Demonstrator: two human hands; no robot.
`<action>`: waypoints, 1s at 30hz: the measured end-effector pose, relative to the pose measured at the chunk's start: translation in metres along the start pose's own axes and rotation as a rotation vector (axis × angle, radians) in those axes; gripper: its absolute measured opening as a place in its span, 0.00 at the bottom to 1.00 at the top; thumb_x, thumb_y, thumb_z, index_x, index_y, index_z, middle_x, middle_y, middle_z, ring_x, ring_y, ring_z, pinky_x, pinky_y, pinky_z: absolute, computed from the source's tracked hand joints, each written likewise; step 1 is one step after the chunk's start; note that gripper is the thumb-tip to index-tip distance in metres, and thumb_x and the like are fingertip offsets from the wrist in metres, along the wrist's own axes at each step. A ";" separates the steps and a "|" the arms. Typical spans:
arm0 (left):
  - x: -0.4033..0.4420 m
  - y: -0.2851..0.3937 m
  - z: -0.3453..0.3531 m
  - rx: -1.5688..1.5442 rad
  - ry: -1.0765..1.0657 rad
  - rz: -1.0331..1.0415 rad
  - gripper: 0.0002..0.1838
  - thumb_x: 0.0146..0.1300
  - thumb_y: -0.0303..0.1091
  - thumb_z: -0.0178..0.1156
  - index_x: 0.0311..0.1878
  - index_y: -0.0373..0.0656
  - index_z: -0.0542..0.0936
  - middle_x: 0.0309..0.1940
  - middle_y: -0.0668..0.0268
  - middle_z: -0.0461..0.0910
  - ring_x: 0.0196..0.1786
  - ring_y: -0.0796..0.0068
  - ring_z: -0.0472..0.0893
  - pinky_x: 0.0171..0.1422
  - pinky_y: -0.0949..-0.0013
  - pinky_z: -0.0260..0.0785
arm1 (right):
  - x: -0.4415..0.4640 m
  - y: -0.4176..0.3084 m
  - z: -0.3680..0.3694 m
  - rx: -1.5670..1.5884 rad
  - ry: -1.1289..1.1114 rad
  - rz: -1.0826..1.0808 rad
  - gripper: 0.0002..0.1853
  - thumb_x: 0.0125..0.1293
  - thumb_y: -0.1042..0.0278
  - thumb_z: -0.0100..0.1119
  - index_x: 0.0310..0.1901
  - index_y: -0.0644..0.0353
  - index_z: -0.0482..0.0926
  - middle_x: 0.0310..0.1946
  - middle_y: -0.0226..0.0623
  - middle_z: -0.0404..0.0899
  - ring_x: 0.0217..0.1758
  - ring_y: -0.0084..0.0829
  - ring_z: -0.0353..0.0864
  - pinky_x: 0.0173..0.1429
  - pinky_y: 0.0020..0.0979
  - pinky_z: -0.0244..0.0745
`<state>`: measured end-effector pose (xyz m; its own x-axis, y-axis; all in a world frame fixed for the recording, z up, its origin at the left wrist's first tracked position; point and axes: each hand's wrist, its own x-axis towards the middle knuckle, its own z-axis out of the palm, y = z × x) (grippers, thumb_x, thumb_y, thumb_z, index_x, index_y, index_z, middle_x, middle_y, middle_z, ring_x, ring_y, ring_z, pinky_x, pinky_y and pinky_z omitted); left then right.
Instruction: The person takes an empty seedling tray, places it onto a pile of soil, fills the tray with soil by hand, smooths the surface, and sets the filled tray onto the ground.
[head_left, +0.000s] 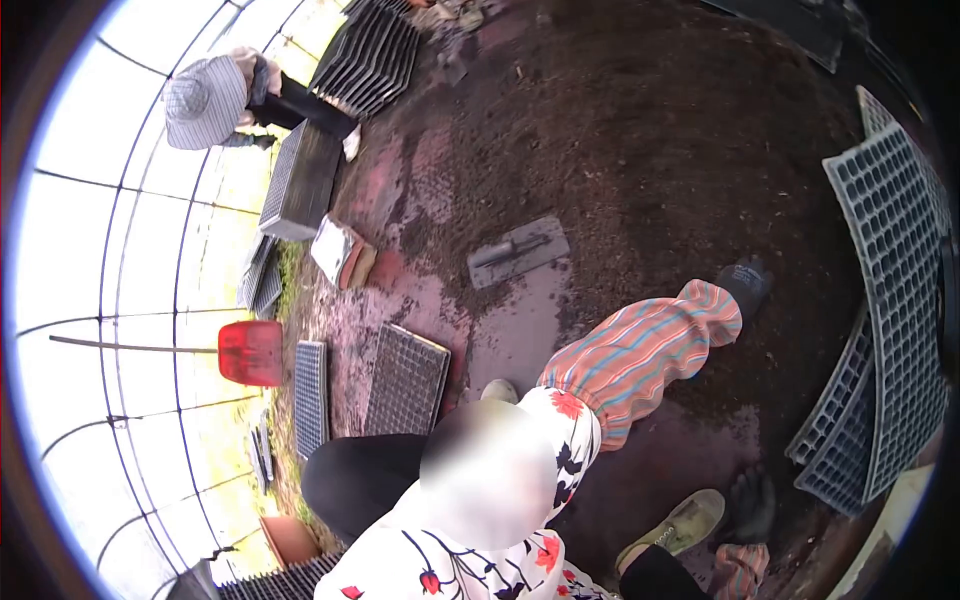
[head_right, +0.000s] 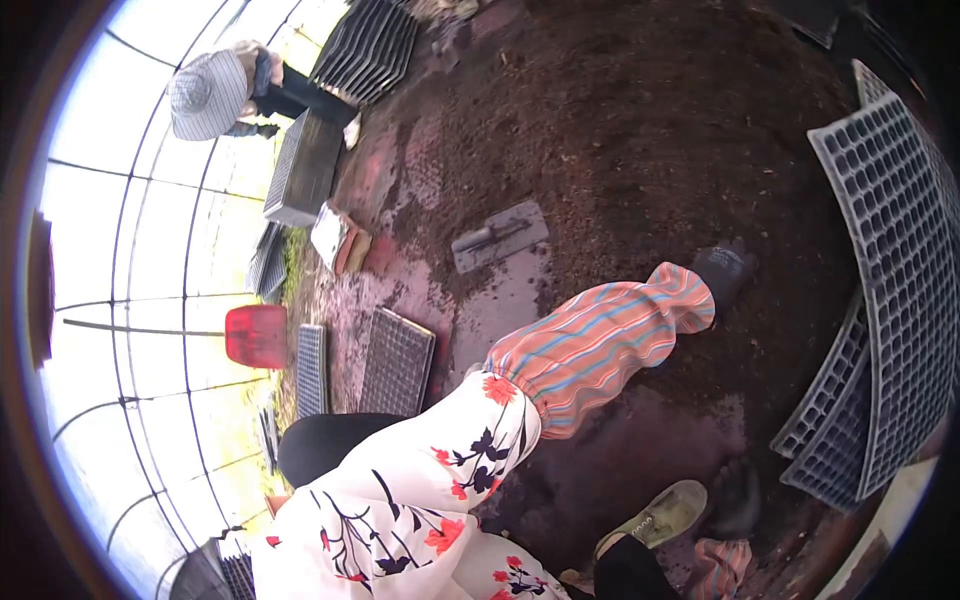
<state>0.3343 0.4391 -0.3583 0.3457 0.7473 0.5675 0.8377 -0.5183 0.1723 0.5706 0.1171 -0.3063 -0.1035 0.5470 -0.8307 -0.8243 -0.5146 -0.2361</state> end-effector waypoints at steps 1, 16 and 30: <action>0.007 -0.005 -0.022 -0.177 -0.291 -0.100 0.11 0.56 0.32 0.52 0.41 0.47 0.79 0.32 0.58 0.80 0.37 0.59 0.80 0.38 0.59 0.71 | 0.008 -0.001 -0.012 0.045 -0.236 0.047 0.15 0.68 0.60 0.45 0.52 0.54 0.73 0.45 0.34 0.75 0.45 0.32 0.73 0.51 0.36 0.69; -0.072 -0.078 -0.239 -0.510 -0.166 -0.872 0.31 0.52 0.50 0.63 0.54 0.40 0.71 0.43 0.52 0.76 0.49 0.55 0.75 0.54 0.56 0.65 | -0.009 0.016 -0.032 0.005 -0.135 -0.040 0.15 0.69 0.60 0.42 0.50 0.56 0.73 0.45 0.33 0.76 0.45 0.32 0.73 0.51 0.34 0.70; -0.016 -0.003 -0.156 -0.529 -0.491 -0.363 0.24 0.49 0.34 0.61 0.53 0.48 0.74 0.53 0.50 0.71 0.55 0.49 0.71 0.57 0.57 0.66 | -0.023 0.011 -0.003 0.094 0.273 -0.156 0.11 0.69 0.61 0.45 0.45 0.57 0.74 0.36 0.33 0.75 0.37 0.31 0.74 0.43 0.32 0.73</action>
<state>0.2601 0.3642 -0.2421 0.3396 0.9406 0.0055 0.6646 -0.2441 0.7062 0.5661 0.0967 -0.2909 0.1703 0.4106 -0.8958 -0.8677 -0.3684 -0.3338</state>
